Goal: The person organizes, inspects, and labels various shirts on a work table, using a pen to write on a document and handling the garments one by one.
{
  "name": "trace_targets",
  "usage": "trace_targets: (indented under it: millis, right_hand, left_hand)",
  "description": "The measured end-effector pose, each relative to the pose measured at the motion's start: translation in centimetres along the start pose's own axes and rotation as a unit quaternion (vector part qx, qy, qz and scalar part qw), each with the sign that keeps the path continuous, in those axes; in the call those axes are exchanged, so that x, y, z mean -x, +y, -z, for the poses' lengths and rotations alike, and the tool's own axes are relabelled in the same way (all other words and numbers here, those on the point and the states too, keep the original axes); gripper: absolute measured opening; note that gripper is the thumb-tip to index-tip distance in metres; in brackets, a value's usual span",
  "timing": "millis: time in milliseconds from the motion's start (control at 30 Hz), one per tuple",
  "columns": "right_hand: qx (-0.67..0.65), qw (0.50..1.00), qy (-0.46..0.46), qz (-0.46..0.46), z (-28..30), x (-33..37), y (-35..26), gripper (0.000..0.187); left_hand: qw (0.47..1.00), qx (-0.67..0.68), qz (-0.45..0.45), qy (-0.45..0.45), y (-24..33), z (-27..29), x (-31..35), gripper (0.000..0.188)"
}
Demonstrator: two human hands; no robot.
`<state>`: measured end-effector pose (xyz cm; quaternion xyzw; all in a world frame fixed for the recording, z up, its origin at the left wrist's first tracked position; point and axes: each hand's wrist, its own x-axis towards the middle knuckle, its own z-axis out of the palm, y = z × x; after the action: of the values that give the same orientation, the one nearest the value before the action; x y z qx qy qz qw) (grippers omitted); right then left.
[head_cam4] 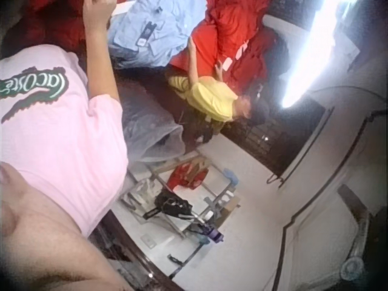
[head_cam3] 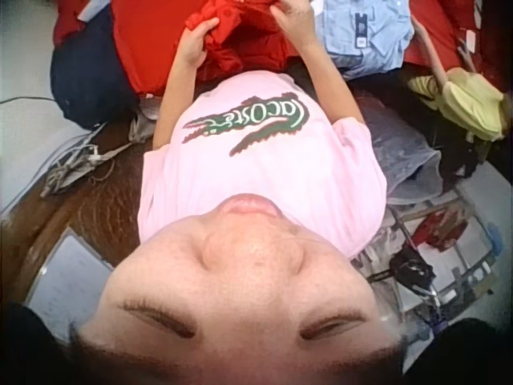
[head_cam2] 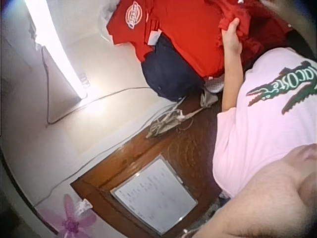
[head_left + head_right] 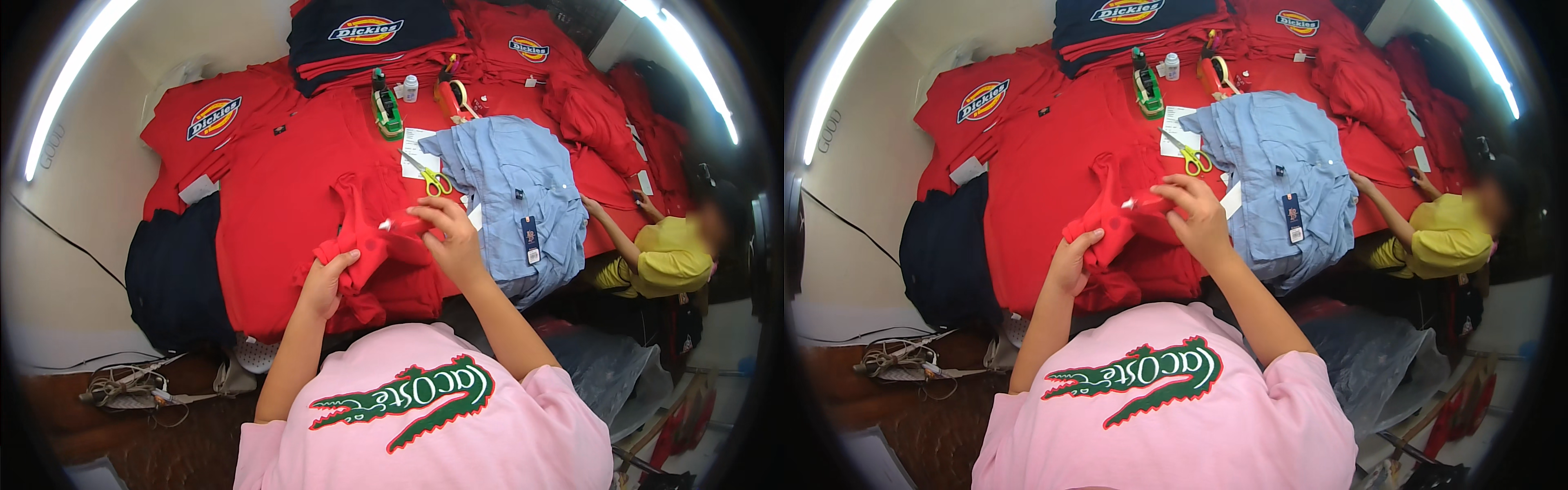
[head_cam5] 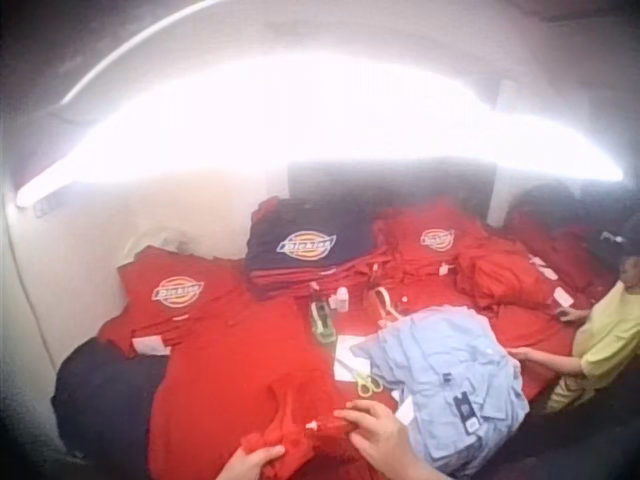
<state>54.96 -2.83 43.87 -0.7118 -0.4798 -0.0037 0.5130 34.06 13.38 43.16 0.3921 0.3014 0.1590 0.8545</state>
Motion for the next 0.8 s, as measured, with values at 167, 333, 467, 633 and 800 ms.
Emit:
trace_targets:
  millis: [167,333,467,633,800]
  right_hand:
    - [-0.1,0.965,0.075,-0.23,-3.4,1.7,11.6,0.038]
    - [-0.079,0.964,0.066,-0.245,-6.5,1.8,16.1,0.042]
    - [0.001,0.967,0.071,-0.247,-7.5,1.6,16.9,0.051]
    - [-0.011,0.97,0.186,-0.158,-6.3,1.5,12.6,0.059]
    - [-0.127,0.988,0.022,-0.087,-4.6,0.8,1.0,0.052]
  left_hand:
    - [1.0,0.012,-0.012,-0.013,-0.4,1.1,1.2,0.047]
    - [0.999,0.039,-0.036,-0.01,-0.4,3.2,2.7,0.058]
    - [0.998,0.048,-0.048,0.005,-0.2,3.6,3.5,0.065]
    - [0.997,0.043,-0.065,-0.01,0.5,3.4,4.0,0.066]
    - [0.997,0.006,-0.071,-0.016,0.5,3.8,2.8,0.061]
